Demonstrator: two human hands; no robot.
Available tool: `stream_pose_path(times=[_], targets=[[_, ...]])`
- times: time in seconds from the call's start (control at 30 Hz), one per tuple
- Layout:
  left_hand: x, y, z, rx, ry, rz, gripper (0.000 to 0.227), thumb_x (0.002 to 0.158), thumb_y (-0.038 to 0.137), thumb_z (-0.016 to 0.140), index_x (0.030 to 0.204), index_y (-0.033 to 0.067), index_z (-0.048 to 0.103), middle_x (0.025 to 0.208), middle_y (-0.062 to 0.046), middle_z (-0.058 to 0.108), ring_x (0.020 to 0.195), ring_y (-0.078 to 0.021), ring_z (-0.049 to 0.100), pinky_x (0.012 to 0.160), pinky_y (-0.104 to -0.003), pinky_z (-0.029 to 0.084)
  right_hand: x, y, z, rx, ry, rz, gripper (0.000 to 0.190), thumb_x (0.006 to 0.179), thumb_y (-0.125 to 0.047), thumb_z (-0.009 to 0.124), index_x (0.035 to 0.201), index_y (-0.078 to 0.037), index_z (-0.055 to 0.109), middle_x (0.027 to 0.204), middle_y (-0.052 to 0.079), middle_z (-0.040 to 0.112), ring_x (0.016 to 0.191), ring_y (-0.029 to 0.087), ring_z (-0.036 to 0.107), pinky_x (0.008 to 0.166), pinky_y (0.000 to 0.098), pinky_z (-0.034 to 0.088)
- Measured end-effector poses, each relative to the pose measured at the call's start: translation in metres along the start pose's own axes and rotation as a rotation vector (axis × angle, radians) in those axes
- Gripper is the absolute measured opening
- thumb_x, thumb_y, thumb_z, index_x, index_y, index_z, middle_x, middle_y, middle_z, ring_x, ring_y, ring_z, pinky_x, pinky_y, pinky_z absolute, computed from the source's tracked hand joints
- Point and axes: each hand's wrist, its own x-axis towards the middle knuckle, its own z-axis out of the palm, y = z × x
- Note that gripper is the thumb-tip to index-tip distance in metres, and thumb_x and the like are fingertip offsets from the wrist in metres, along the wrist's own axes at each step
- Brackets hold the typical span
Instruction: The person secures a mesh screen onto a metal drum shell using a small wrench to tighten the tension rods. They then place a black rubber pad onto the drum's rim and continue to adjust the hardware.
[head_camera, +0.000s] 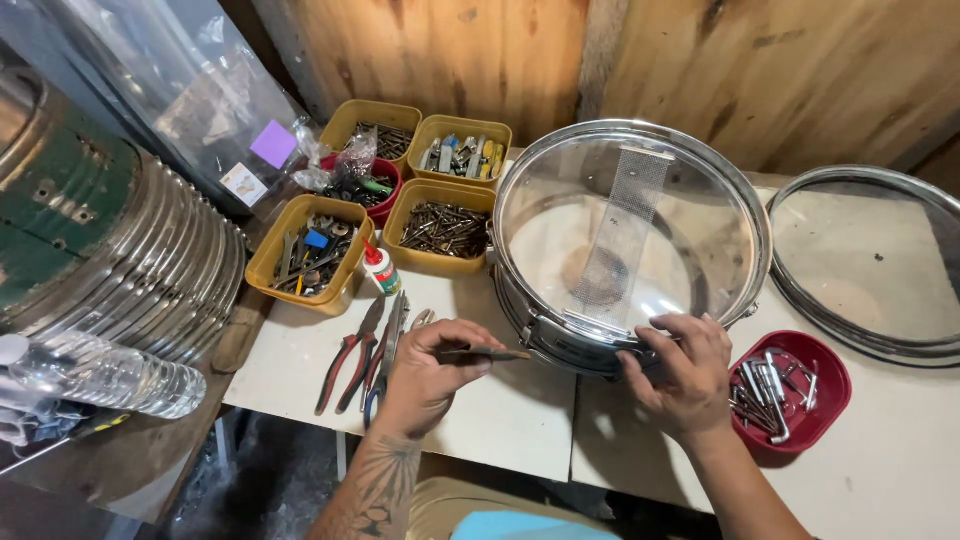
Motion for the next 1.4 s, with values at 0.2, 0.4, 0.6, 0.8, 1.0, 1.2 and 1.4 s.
stream_pose_path(times=[0.2, 0.4, 0.6, 0.8, 1.0, 1.2, 1.4], targets=[[-0.006, 0.018, 0.003, 0.55, 0.021, -0.092, 0.024, 0.08, 0.023, 0.082, 0.102, 0.0131, 0.078, 0.092, -0.001, 0.078, 0.083, -0.0126, 0.07, 0.071, -0.026, 0.057, 0.02, -0.038, -0.006, 0.04, -0.055, -0.068, 0.032, 0.086, -0.028, 0.081, 0.109, -0.009, 0.072, 0.114, 0.012, 0.067, 0.106, 0.027, 0.064, 0.106, 0.0505, 0.043], [-0.007, 0.02, 0.026, 0.611, 0.037, -0.271, 0.034, 0.077, 0.01, 0.077, 0.111, 0.0109, 0.074, 0.092, -0.003, 0.075, 0.073, -0.0115, 0.067, 0.06, -0.025, 0.061, 0.036, -0.085, -0.006, 0.475, -0.225, 0.242, 0.022, 0.087, -0.017, 0.076, 0.106, -0.006, 0.073, 0.096, 0.01, 0.075, 0.082, 0.02, 0.073, 0.078, 0.028, 0.057], [-0.008, 0.015, 0.033, 0.538, -0.017, -0.25, 0.042, 0.075, 0.005, 0.082, 0.116, 0.0107, 0.074, 0.109, -0.005, 0.079, 0.098, -0.0122, 0.073, 0.091, -0.023, 0.058, 0.026, -0.093, 0.011, 0.778, -0.314, 0.696, 0.036, 0.086, -0.013, 0.077, 0.121, -0.004, 0.074, 0.113, 0.008, 0.079, 0.101, 0.013, 0.073, 0.095, 0.0263, 0.057], [-0.016, 0.001, 0.029, 0.401, -0.007, -0.385, 0.042, 0.075, 0.001, 0.088, 0.115, 0.0069, 0.077, 0.09, -0.004, 0.076, 0.071, -0.0065, 0.063, 0.062, -0.02, 0.055, 0.017, -0.091, 0.018, 0.82, -0.314, 0.811, 0.022, 0.083, -0.007, 0.081, 0.105, -0.005, 0.08, 0.098, 0.005, 0.079, 0.086, 0.011, 0.069, 0.078, 0.0244, 0.057], [-0.023, -0.033, 0.004, -0.125, 0.156, -0.4, 0.017, 0.089, 0.005, 0.074, 0.104, -0.0046, 0.072, 0.095, -0.022, 0.071, 0.082, -0.0368, 0.073, 0.062, -0.051, 0.07, -0.014, -0.083, 0.033, 0.958, -0.094, 0.836, 0.021, 0.082, 0.003, 0.082, 0.101, -0.002, 0.076, 0.095, 0.008, 0.076, 0.083, 0.011, 0.067, 0.075, 0.0222, 0.056], [-0.018, -0.025, 0.012, -0.12, 0.361, -0.473, 0.009, 0.091, 0.01, 0.075, 0.098, 0.0048, 0.073, 0.092, -0.018, 0.076, 0.079, -0.0295, 0.074, 0.055, -0.038, 0.065, 0.006, -0.093, 0.01, 0.744, -0.075, 0.243, 0.015, 0.086, -0.002, 0.078, 0.099, -0.01, 0.077, 0.121, 0.021, 0.068, 0.104, 0.024, 0.072, 0.088, 0.0286, 0.057], [-0.017, -0.024, 0.013, -0.12, 0.429, -0.46, 0.01, 0.093, 0.013, 0.072, 0.096, 0.0049, 0.067, 0.083, -0.013, 0.073, 0.068, -0.0232, 0.068, 0.055, -0.046, 0.06, -0.002, -0.088, 0.006, 0.651, -0.119, 0.039, 0.017, 0.09, -0.004, 0.077, 0.103, -0.014, 0.077, 0.131, 0.02, 0.06, 0.071, 0.016, 0.061, 0.068, 0.0252, 0.055]])
